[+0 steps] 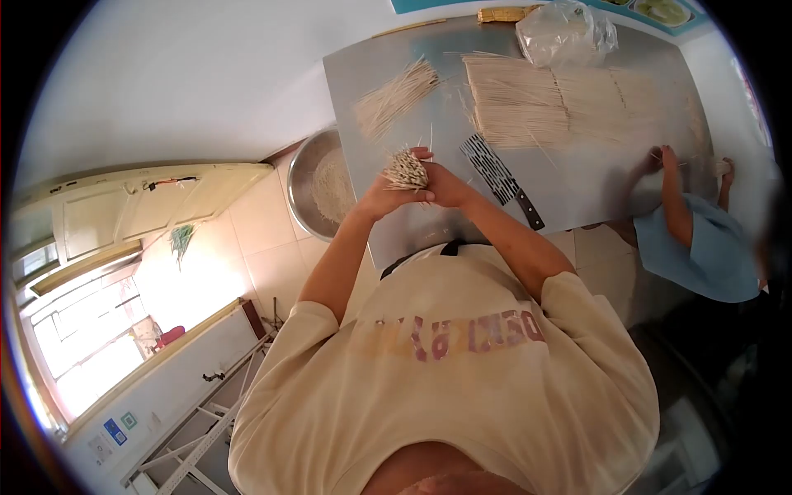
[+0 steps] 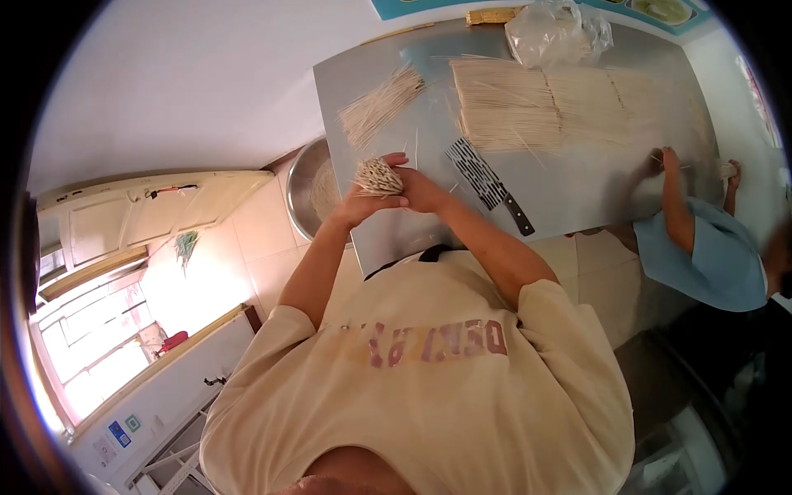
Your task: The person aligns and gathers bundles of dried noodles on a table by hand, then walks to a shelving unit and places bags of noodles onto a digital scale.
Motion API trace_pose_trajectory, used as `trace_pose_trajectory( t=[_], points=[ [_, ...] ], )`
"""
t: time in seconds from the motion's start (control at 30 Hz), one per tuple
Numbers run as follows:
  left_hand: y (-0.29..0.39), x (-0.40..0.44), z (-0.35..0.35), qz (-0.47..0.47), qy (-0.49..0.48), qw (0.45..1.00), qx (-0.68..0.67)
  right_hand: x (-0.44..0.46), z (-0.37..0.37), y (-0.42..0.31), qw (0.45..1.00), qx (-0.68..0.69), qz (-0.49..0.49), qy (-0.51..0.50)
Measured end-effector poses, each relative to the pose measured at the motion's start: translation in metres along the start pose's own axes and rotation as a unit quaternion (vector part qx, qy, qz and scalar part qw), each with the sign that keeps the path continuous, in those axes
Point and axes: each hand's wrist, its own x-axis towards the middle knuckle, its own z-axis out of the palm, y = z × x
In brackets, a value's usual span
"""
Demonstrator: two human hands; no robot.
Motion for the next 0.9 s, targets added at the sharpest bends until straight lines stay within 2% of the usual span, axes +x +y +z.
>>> trace_pose_trajectory(
  t=[0.03,0.13,0.2,0.27,0.33,0.37,0.43,0.57,0.63,0.67,0.73,0.77,0.83,0.87,0.9],
  points=[
    [-0.009,0.001,0.003,-0.002,0.001,1.0,-0.003,-0.006,-0.004,0.006,0.997,-0.065,-0.027,-0.024],
    [-0.041,0.003,0.003,-0.027,-0.03,0.999,-0.011,-0.021,-0.014,0.018,0.996,-0.082,-0.022,-0.025],
    [-0.059,0.004,-0.002,0.086,-0.004,0.967,0.238,-0.022,-0.02,0.015,0.993,-0.114,-0.032,-0.023],
    [-0.062,0.002,0.0,0.097,0.013,0.966,0.239,-0.021,-0.021,0.011,0.988,-0.145,-0.04,-0.024],
    [-0.056,0.0,0.001,0.107,0.034,0.964,0.241,-0.015,-0.017,0.011,0.993,-0.117,-0.008,-0.034],
    [-0.053,0.004,-0.001,0.119,0.015,0.958,0.259,-0.014,-0.018,0.01,0.992,-0.118,-0.009,-0.036],
    [-0.045,0.002,-0.005,0.128,-0.001,0.952,0.277,-0.012,-0.017,0.005,0.993,-0.093,0.06,-0.041],
    [-0.053,0.002,-0.017,0.112,0.001,0.934,0.34,-0.015,-0.024,0.004,0.997,-0.003,0.008,-0.073],
    [-0.057,0.014,-0.023,0.108,0.001,0.932,0.347,-0.005,-0.03,0.024,0.954,-0.269,0.01,-0.131],
    [-0.056,0.023,-0.026,0.116,-0.007,0.928,0.353,-0.001,-0.034,0.035,0.953,-0.269,0.011,-0.135],
    [-0.041,0.034,-0.026,0.151,-0.021,0.911,0.383,0.0,-0.04,0.057,0.95,-0.28,-0.141,0.018],
    [-0.021,0.036,-0.023,0.15,-0.015,0.913,0.38,-0.004,-0.043,0.042,0.95,-0.28,-0.139,0.011],
    [0.024,0.043,-0.016,0.152,-0.034,0.949,0.272,-0.012,-0.052,-0.038,0.989,-0.142,0.026,0.021],
    [0.043,0.052,-0.014,0.152,-0.03,0.95,0.27,-0.014,-0.054,-0.069,0.989,-0.144,0.028,0.017],
    [0.061,0.064,-0.012,0.216,-0.029,0.923,0.318,-0.015,-0.056,-0.098,0.99,-0.132,-0.021,0.05]
  ],
)
